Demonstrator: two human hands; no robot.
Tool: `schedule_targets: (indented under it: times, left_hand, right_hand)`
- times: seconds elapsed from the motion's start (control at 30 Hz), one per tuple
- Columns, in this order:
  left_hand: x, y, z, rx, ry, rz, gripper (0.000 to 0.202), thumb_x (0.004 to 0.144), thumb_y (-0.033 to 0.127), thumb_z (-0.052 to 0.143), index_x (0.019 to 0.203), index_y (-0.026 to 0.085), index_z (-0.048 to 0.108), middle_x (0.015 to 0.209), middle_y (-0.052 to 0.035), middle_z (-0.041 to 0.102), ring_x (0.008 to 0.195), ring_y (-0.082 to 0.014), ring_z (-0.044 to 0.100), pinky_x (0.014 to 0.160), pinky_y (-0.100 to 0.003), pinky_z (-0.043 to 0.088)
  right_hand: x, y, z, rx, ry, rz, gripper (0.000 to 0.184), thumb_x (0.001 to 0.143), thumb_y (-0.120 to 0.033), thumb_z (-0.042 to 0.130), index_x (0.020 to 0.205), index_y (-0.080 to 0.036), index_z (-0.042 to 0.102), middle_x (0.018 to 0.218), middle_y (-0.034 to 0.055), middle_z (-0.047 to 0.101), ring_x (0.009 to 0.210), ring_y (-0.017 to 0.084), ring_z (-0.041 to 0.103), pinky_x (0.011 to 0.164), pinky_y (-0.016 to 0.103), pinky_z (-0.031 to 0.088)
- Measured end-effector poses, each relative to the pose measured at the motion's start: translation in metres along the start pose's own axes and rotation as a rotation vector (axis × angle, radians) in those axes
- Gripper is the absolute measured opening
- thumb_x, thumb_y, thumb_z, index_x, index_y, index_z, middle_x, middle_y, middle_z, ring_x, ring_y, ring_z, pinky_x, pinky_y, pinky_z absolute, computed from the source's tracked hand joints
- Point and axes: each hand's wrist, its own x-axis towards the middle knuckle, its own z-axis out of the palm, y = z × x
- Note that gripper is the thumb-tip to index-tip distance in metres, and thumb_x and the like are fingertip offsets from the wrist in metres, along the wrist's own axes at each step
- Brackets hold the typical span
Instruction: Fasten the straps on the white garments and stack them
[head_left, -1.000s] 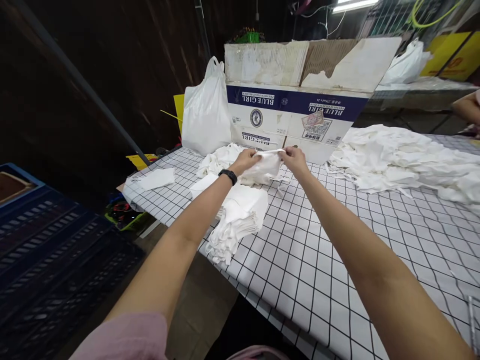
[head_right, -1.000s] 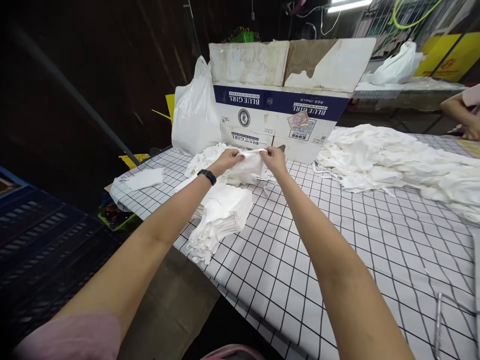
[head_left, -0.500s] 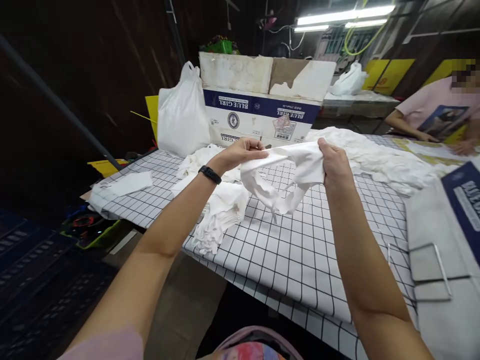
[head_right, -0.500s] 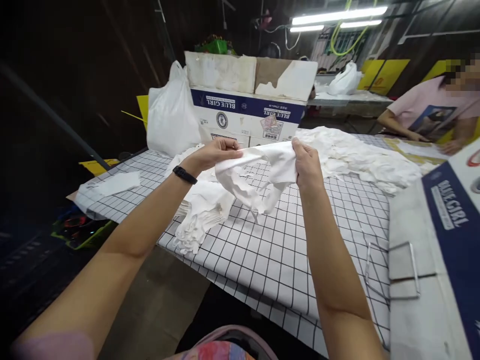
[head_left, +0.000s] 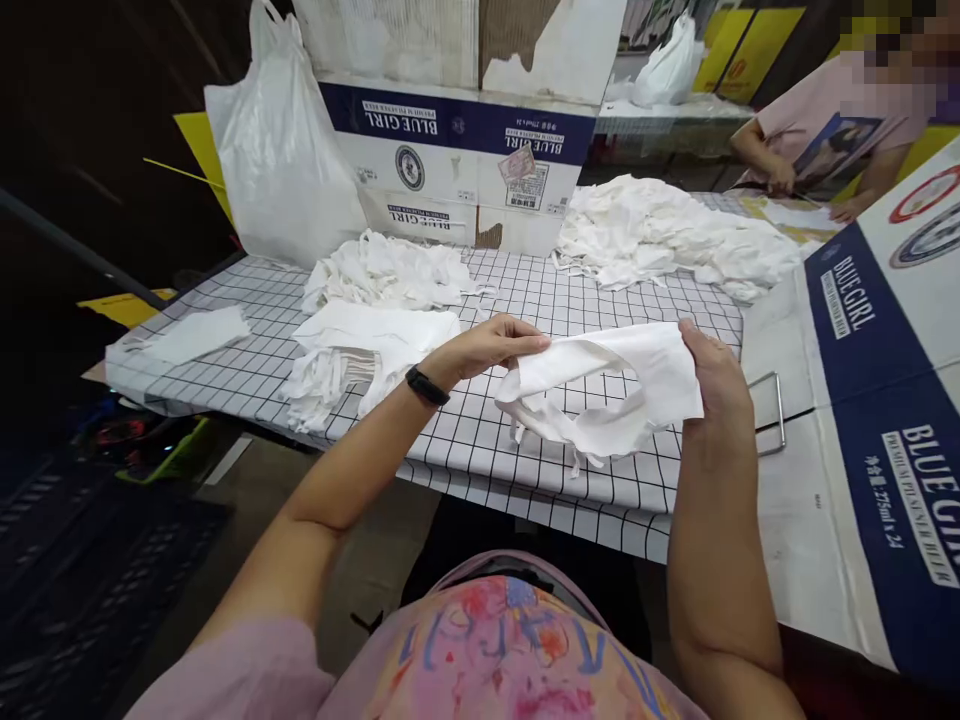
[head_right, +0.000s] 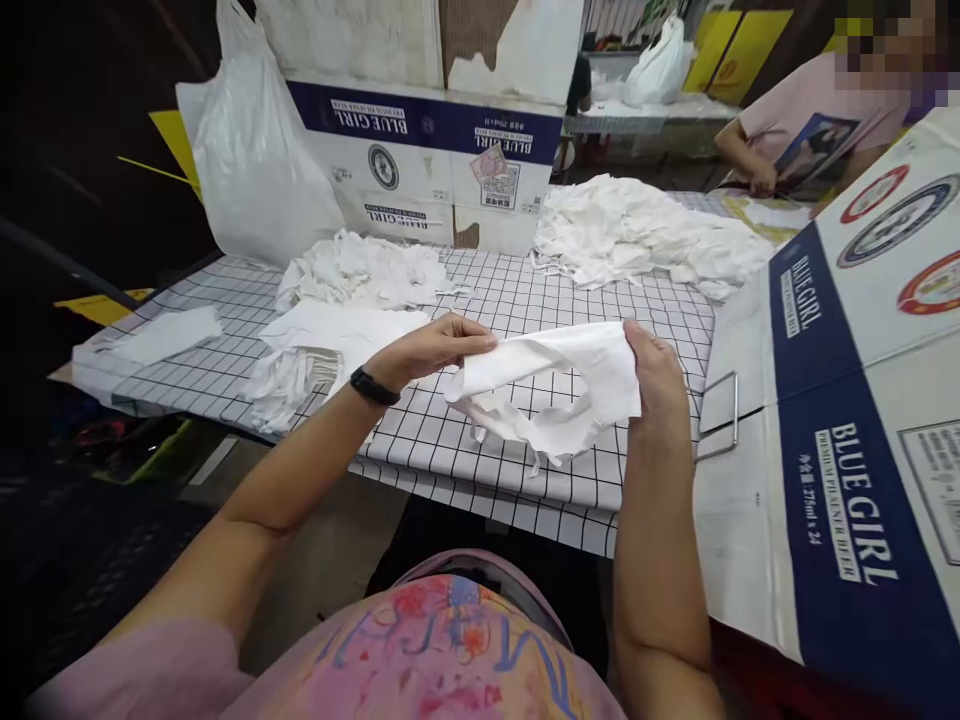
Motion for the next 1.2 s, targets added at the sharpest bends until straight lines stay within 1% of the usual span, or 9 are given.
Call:
schedule_targets:
  times: [0.1,0.2,0.33,0.47,0.6,0.73,0.9,1.03,1.2]
  left_hand:
    - [-0.001,-0.013,0.005,0.175,0.058,0.012,0.030,0.084,0.041,0.079,0.100,0.016,0.079,0.074,-0.0015,0.068,0.063,-0.0094,0.058,0.055,-0.022,0.043]
    - [-0.004,-0.024,0.011,0.542,0.361,0.132,0.014,0.090,0.026,0.071,0.088,0.016,0.080,0.073,-0.0025,0.072,0.068,-0.0131,0.064,0.063,-0.026,0.049]
    - [-0.023,-0.059,0.028,0.961,0.626,0.286,0.024,0.097,0.013,0.057,0.110,0.016,0.078,0.107,-0.0084,0.079,0.096,-0.0206,0.072,0.086,-0.037,0.057]
    - [-0.059,-0.105,0.051,1.098,0.414,0.151,0.026,0.096,0.006,0.054,0.104,0.015,0.077,0.103,-0.0107,0.077,0.094,-0.0223,0.072,0.084,-0.037,0.059]
    - [-0.083,-0.125,0.061,1.011,0.353,0.096,0.014,0.095,0.017,0.066,0.104,0.017,0.076,0.115,-0.0119,0.073,0.109,-0.0263,0.069,0.094,-0.042,0.058]
    - [-0.074,-0.117,0.060,0.974,0.411,0.076,0.017,0.098,0.024,0.063,0.109,0.017,0.074,0.113,-0.0102,0.072,0.107,-0.0258,0.066,0.094,-0.042,0.055]
    - [-0.046,-0.105,0.065,1.024,0.272,0.092,0.029,0.102,0.026,0.056,0.127,0.018,0.067,0.126,-0.0097,0.069,0.116,-0.0273,0.057,0.095,-0.043,0.047]
    - [-0.040,-0.101,0.070,1.037,0.142,-0.002,0.021,0.101,0.024,0.056,0.116,0.018,0.070,0.116,-0.0090,0.070,0.115,-0.0282,0.055,0.093,-0.044,0.040]
    - [-0.040,-0.096,0.066,0.995,0.177,-0.017,0.023,0.102,0.034,0.056,0.094,0.019,0.071,0.099,-0.0060,0.072,0.108,-0.0260,0.058,0.093,-0.043,0.038]
  right_hand:
    - [-0.009,0.011,-0.008,0.003,0.028,0.025,0.042,0.077,-0.051,0.086,0.066,-0.018,0.062,0.058,-0.0017,0.055,0.055,0.014,0.053,0.054,0.028,0.047]
    - [-0.023,0.020,-0.016,-0.089,0.028,-0.180,0.036,0.086,-0.052,0.077,0.075,-0.018,0.069,0.067,-0.0006,0.060,0.061,0.014,0.054,0.058,0.027,0.044]
    - [-0.053,0.047,-0.035,-0.489,-0.015,-0.454,0.030,0.100,-0.044,0.061,0.085,-0.022,0.076,0.082,0.0032,0.071,0.079,0.018,0.064,0.072,0.031,0.048]
    - [-0.080,0.088,-0.061,-0.832,-0.278,-0.486,0.017,0.095,-0.037,0.067,0.088,-0.024,0.076,0.086,0.0034,0.075,0.075,0.020,0.063,0.072,0.036,0.050]
    - [-0.086,0.111,-0.071,-0.914,-0.252,-0.511,0.016,0.098,-0.035,0.063,0.095,-0.023,0.072,0.096,0.0058,0.074,0.078,0.021,0.064,0.073,0.037,0.052]
    - [-0.076,0.112,-0.052,-1.016,-0.268,-0.603,0.019,0.101,-0.033,0.058,0.101,-0.022,0.073,0.106,0.0099,0.072,0.099,0.028,0.065,0.088,0.045,0.051]
    - [-0.072,0.109,-0.025,-1.190,-0.556,-0.527,0.026,0.101,-0.041,0.058,0.116,-0.025,0.072,0.118,0.0095,0.074,0.116,0.035,0.060,0.099,0.058,0.040]
    - [-0.078,0.108,-0.027,-1.214,-0.638,-0.462,0.021,0.101,-0.038,0.060,0.103,-0.023,0.074,0.102,0.0089,0.075,0.108,0.033,0.064,0.101,0.058,0.038]
    - [-0.080,0.098,-0.039,-1.111,-0.647,-0.428,0.020,0.100,-0.034,0.059,0.094,-0.023,0.075,0.095,0.0075,0.077,0.101,0.030,0.068,0.097,0.051,0.043]
